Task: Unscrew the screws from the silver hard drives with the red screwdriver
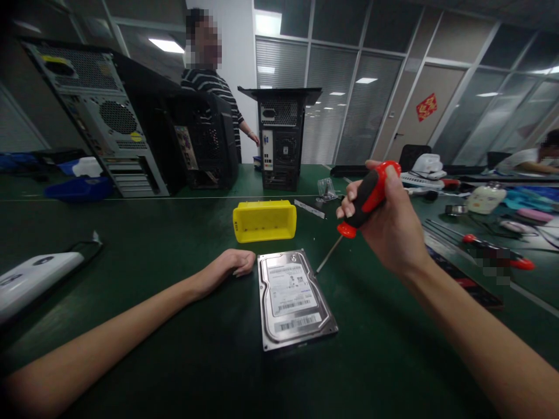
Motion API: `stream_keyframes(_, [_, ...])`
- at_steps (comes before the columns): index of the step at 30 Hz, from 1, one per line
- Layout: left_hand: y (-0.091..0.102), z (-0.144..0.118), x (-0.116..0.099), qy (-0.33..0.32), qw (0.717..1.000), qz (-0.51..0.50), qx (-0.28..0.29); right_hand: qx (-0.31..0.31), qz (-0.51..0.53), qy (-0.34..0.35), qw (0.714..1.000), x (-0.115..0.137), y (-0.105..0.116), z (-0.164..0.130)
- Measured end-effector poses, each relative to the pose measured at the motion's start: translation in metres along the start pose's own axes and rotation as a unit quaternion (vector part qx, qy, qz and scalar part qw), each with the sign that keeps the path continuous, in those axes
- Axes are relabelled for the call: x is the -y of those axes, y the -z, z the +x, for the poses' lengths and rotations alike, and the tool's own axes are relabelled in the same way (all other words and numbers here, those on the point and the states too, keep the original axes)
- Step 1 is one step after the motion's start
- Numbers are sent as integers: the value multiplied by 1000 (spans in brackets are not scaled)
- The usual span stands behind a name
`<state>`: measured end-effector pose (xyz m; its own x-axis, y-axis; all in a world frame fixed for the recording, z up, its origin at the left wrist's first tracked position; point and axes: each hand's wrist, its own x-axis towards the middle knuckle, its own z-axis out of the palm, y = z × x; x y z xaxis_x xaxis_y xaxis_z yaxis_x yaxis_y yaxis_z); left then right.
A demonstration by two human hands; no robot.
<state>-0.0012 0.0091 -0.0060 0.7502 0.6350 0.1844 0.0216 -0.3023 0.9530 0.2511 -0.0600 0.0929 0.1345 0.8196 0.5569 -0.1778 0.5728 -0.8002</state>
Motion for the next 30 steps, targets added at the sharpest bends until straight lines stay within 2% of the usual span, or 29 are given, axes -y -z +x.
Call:
stream_keyframes(4, [0,0,0,1,1000,1,-1,-10,5,-17,1000,-1,0,0])
stream_keyframes(9, [0,1,1,6,1000,7,-5,-44,-42,18,998,-2,3,5])
stream_keyframes(19, [0,1,2,7,1000,-3,2,7,11,-19,1000,2,2,-1])
stream_keyframes(24, [1,0,3,3,1000,-9,6,-15,-25,11,1000,-1,4,2])
stream_keyframes(30, [2,0,3,3,1000,-9,8,12,-5,5,1000,0,1,1])
